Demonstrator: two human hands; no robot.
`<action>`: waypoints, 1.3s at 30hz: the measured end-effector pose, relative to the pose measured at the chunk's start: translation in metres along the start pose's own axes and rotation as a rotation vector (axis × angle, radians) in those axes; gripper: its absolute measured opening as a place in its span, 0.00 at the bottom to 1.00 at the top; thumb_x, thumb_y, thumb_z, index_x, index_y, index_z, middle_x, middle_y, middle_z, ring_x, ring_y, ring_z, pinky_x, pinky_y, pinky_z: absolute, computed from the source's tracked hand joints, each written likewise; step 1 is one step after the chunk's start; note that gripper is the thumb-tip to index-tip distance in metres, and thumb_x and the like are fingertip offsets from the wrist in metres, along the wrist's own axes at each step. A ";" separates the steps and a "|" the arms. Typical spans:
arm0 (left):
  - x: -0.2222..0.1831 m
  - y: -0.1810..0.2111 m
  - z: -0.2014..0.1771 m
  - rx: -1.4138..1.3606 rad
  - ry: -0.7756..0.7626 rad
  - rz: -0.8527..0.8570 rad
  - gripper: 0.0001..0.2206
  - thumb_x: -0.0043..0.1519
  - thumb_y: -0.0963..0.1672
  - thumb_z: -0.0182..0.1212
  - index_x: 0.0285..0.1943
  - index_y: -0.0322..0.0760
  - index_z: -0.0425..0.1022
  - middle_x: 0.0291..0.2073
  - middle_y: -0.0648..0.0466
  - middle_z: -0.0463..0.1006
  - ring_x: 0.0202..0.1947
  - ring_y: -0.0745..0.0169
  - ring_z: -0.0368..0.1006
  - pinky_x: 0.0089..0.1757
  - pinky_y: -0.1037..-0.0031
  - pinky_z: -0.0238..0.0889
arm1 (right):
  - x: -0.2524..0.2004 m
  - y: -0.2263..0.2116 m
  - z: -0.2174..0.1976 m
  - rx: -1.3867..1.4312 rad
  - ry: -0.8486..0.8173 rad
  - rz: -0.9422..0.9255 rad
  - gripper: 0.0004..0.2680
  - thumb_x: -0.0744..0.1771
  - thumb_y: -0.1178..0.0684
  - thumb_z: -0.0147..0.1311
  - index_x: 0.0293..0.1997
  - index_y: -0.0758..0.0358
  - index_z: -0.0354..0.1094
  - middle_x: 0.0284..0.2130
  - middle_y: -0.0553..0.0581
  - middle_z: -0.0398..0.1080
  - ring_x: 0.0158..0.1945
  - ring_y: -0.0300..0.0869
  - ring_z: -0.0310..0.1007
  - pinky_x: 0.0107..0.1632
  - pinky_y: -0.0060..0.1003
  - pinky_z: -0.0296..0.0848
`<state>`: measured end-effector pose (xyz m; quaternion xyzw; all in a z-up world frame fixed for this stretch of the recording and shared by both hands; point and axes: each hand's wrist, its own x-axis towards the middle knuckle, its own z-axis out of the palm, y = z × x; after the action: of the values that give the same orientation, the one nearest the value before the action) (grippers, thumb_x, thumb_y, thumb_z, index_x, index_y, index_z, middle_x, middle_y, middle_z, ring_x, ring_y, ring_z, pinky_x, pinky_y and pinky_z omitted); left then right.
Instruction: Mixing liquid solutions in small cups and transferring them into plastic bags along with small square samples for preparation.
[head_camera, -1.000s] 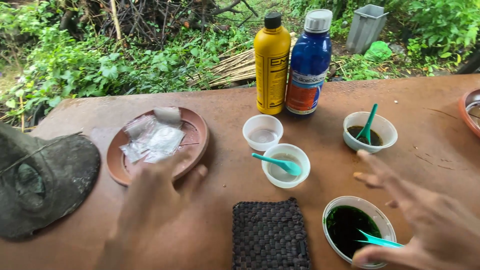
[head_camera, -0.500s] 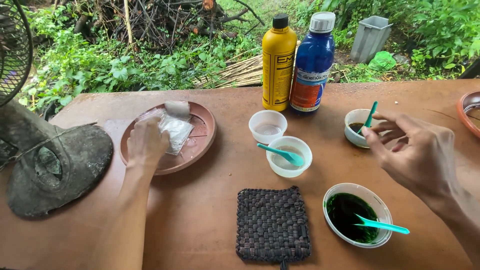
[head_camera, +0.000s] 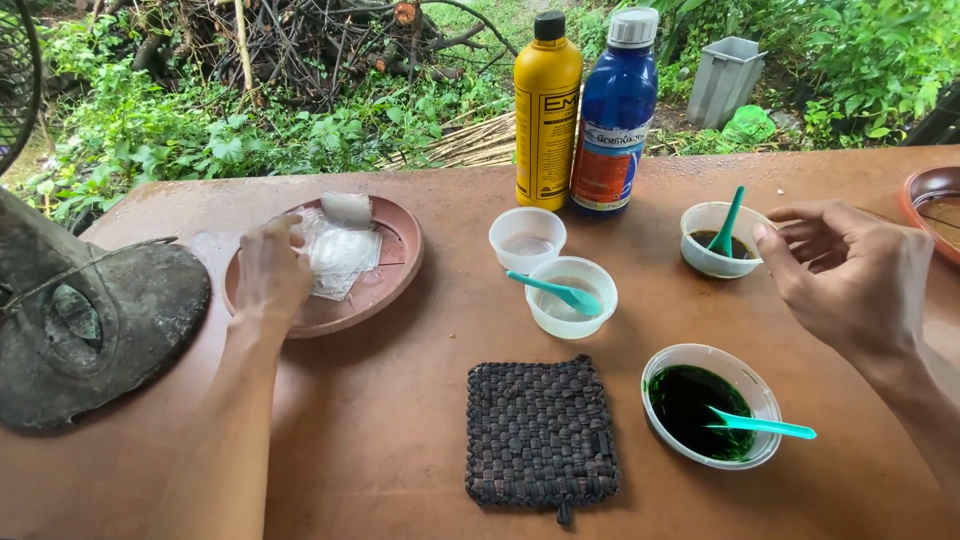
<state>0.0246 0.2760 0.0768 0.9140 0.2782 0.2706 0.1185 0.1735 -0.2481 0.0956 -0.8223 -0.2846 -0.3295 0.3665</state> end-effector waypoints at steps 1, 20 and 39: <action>0.001 0.000 0.000 -0.042 0.026 -0.009 0.28 0.58 0.31 0.65 0.69 0.32 0.70 0.46 0.42 0.82 0.45 0.47 0.79 0.44 0.62 0.78 | 0.000 -0.001 0.001 0.014 -0.001 0.003 0.05 0.72 0.59 0.64 0.51 0.71 0.78 0.37 0.59 0.78 0.33 0.38 0.74 0.41 0.31 0.74; -0.019 0.019 -0.033 -0.390 -0.019 -0.052 0.34 0.57 0.37 0.70 0.74 0.28 0.60 0.46 0.45 0.82 0.49 0.50 0.79 0.50 0.61 0.74 | -0.004 -0.002 0.006 -0.036 -0.044 0.048 0.05 0.70 0.56 0.64 0.48 0.65 0.79 0.33 0.54 0.78 0.30 0.35 0.72 0.40 0.30 0.72; -0.016 0.012 -0.005 0.044 -0.006 0.328 0.13 0.54 0.38 0.73 0.46 0.36 0.78 0.38 0.49 0.79 0.38 0.55 0.76 0.41 0.63 0.73 | -0.004 -0.009 0.005 -0.004 -0.081 0.074 0.06 0.68 0.57 0.62 0.48 0.64 0.79 0.31 0.54 0.78 0.28 0.35 0.72 0.40 0.30 0.73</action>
<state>0.0160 0.2579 0.0784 0.9504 0.1305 0.2773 0.0535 0.1666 -0.2398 0.0935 -0.8455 -0.2680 -0.2830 0.3648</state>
